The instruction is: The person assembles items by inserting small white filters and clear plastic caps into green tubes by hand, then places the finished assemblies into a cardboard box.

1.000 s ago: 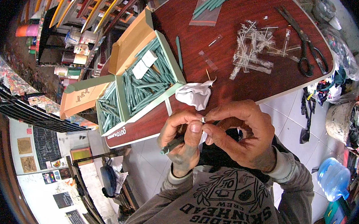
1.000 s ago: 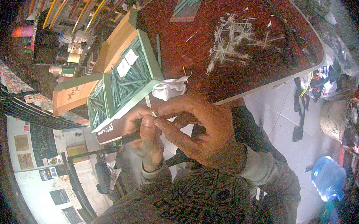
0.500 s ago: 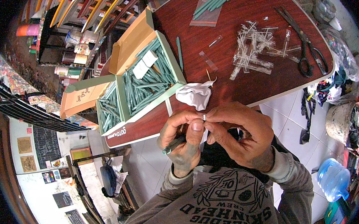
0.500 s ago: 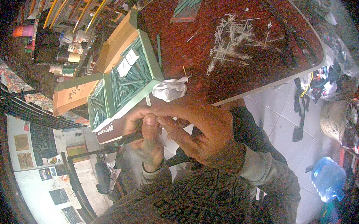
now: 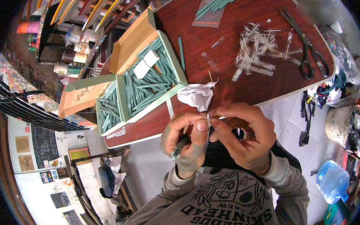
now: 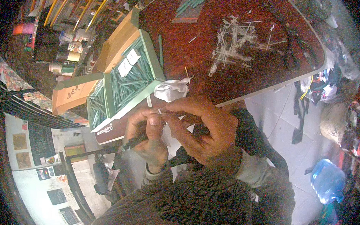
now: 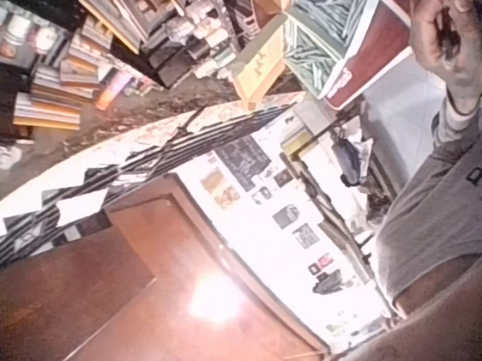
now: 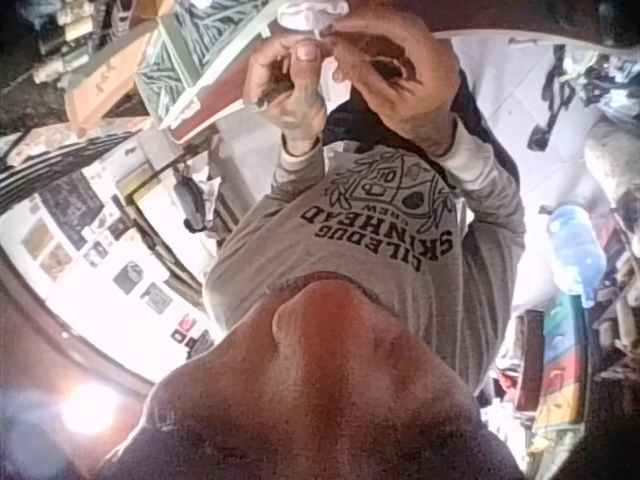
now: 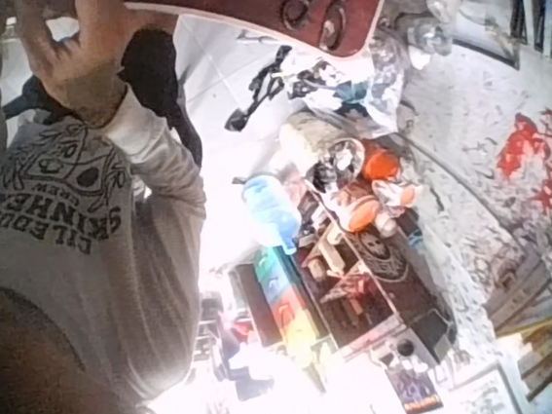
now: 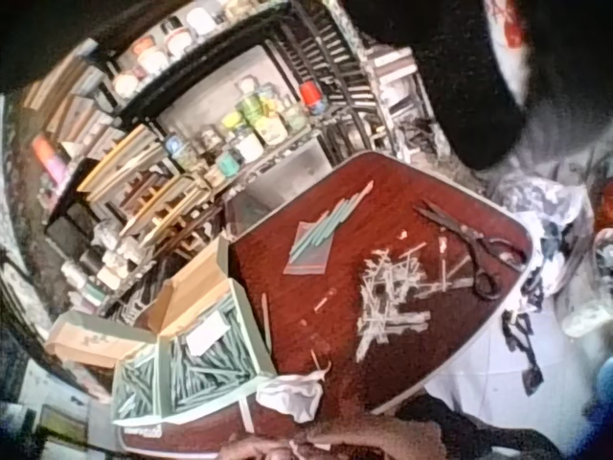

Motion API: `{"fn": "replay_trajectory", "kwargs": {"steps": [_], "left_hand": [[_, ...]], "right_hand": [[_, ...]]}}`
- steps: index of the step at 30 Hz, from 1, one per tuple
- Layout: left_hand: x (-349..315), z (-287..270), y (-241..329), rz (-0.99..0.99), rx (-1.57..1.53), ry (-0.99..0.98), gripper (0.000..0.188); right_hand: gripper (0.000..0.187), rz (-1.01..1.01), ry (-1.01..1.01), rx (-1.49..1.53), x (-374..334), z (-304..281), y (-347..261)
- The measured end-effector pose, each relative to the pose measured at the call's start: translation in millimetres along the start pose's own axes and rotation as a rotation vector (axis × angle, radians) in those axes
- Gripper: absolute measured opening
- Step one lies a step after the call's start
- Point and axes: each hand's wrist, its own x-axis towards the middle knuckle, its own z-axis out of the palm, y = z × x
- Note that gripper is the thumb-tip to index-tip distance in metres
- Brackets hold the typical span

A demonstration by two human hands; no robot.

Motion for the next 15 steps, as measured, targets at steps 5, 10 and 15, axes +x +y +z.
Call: {"fn": "replay_trajectory", "kwargs": {"steps": [5,10,15], "left_hand": [[0,1,-1,0.087,0.084,0.037,0.012],[-1,-10,-6,0.163,0.189,0.065,0.014],[1,-19,-7,0.189,0.217,0.065,0.014]], "right_hand": [[0.024,0.002,0.117,-0.057,-5,13,1],[0.025,-0.042,0.145,-0.139,-4,24,-1],[0.025,-0.065,0.139,-0.185,-8,34,2]]}}
